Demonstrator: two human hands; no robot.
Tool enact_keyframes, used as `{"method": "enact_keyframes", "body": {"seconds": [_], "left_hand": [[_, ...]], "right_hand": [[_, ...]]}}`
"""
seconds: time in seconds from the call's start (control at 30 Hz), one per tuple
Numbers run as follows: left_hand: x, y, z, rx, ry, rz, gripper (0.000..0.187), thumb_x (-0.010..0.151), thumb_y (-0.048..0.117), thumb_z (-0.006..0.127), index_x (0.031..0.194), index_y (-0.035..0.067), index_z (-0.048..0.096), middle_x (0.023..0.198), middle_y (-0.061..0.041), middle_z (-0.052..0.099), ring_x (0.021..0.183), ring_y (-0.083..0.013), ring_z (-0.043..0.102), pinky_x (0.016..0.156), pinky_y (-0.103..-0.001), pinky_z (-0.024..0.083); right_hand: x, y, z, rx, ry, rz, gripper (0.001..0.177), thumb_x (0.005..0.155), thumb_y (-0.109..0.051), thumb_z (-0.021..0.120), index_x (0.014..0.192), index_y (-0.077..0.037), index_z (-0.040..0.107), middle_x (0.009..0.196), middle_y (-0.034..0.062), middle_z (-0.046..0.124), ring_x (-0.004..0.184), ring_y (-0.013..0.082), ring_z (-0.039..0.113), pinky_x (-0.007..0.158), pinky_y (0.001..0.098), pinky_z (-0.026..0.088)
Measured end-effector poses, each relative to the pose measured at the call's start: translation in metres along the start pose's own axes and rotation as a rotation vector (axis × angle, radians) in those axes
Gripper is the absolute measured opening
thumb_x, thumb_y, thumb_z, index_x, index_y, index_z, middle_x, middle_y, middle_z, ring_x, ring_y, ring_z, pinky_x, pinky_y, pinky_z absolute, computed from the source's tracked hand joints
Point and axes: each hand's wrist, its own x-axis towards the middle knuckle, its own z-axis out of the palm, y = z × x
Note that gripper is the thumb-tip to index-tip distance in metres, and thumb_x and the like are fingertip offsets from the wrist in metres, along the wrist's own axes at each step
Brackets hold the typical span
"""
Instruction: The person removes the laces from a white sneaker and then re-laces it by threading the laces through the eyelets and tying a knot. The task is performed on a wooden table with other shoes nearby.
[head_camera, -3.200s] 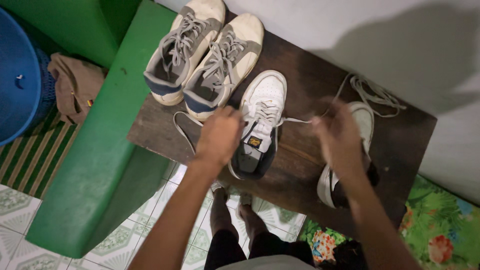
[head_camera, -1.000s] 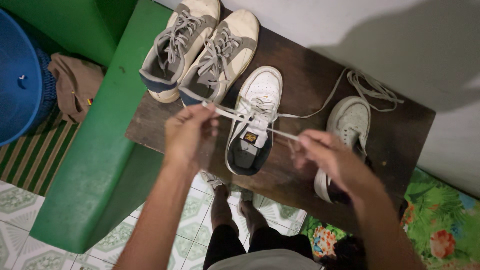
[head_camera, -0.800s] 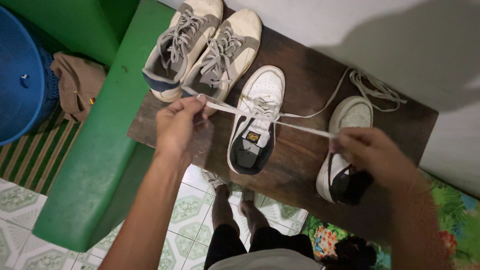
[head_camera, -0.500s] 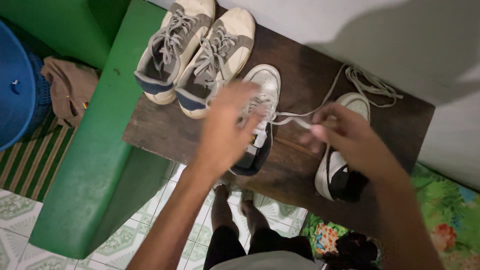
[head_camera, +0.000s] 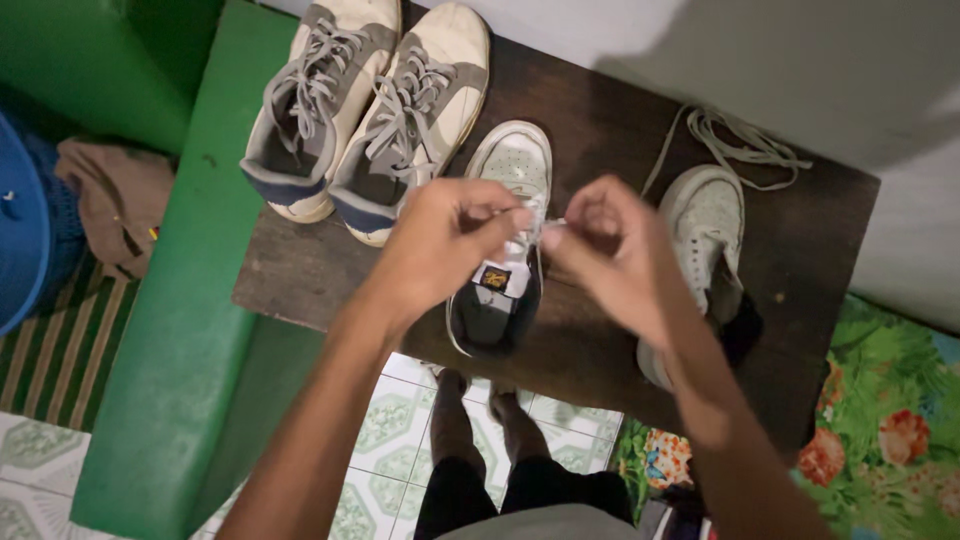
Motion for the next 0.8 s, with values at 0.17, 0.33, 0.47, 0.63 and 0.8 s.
{"method": "enact_keyframes", "body": {"seconds": [0.17, 0.33, 0.47, 0.63, 0.8], "left_hand": [[0.001, -0.019, -0.004, 0.381, 0.066, 0.131, 0.017, 0.089, 0.008, 0.071, 0.103, 0.001, 0.076, 0.092, -0.015, 0.078, 0.082, -0.0197, 0.077, 0.076, -0.033, 0.057], [0.001, -0.034, 0.006, 0.332, 0.092, 0.113, 0.019, 0.085, 0.01, 0.071, 0.103, 0.004, 0.077, 0.092, -0.016, 0.079, 0.084, -0.0239, 0.079, 0.077, -0.035, 0.058], [0.006, -0.041, 0.022, 0.427, 0.147, 0.144, 0.017, 0.087, 0.013, 0.073, 0.1, 0.005, 0.078, 0.095, -0.02, 0.076, 0.088, -0.0344, 0.074, 0.08, -0.041, 0.057], [0.004, -0.039, 0.037, 0.488, 0.169, 0.021, 0.017, 0.088, 0.017, 0.07, 0.1, 0.009, 0.078, 0.095, -0.019, 0.075, 0.09, -0.0379, 0.072, 0.08, -0.046, 0.055], [-0.001, -0.032, 0.048, 0.543, 0.232, -0.055, 0.017, 0.089, 0.024, 0.07, 0.097, 0.013, 0.08, 0.092, -0.017, 0.076, 0.086, -0.0375, 0.072, 0.077, -0.048, 0.054]], "right_hand": [[-0.016, 0.007, 0.032, -0.316, 0.072, -0.03, 0.046, 0.076, -0.017, 0.085, 0.11, 0.003, 0.062, 0.095, 0.0138, 0.074, 0.086, 0.0211, 0.074, 0.075, 0.0333, 0.061], [-0.022, 0.026, 0.034, -0.225, 0.18, 0.136, 0.025, 0.089, -0.01, 0.073, 0.111, 0.0, 0.074, 0.098, 0.0096, 0.079, 0.085, 0.0161, 0.076, 0.074, 0.0313, 0.06], [-0.019, 0.041, 0.025, 0.037, 0.168, 0.334, 0.02, 0.096, -0.01, 0.065, 0.11, 0.0, 0.075, 0.092, 0.0059, 0.078, 0.073, 0.0132, 0.067, 0.068, 0.029, 0.058], [-0.017, 0.049, 0.016, 0.167, 0.091, 0.416, 0.021, 0.097, -0.012, 0.064, 0.112, 0.001, 0.072, 0.092, 0.0061, 0.075, 0.08, 0.0102, 0.068, 0.071, 0.0266, 0.059], [-0.016, 0.051, 0.015, 0.219, 0.089, 0.434, 0.022, 0.097, -0.01, 0.064, 0.113, 0.004, 0.07, 0.092, 0.0085, 0.075, 0.079, 0.0122, 0.069, 0.072, 0.0286, 0.061]]}}
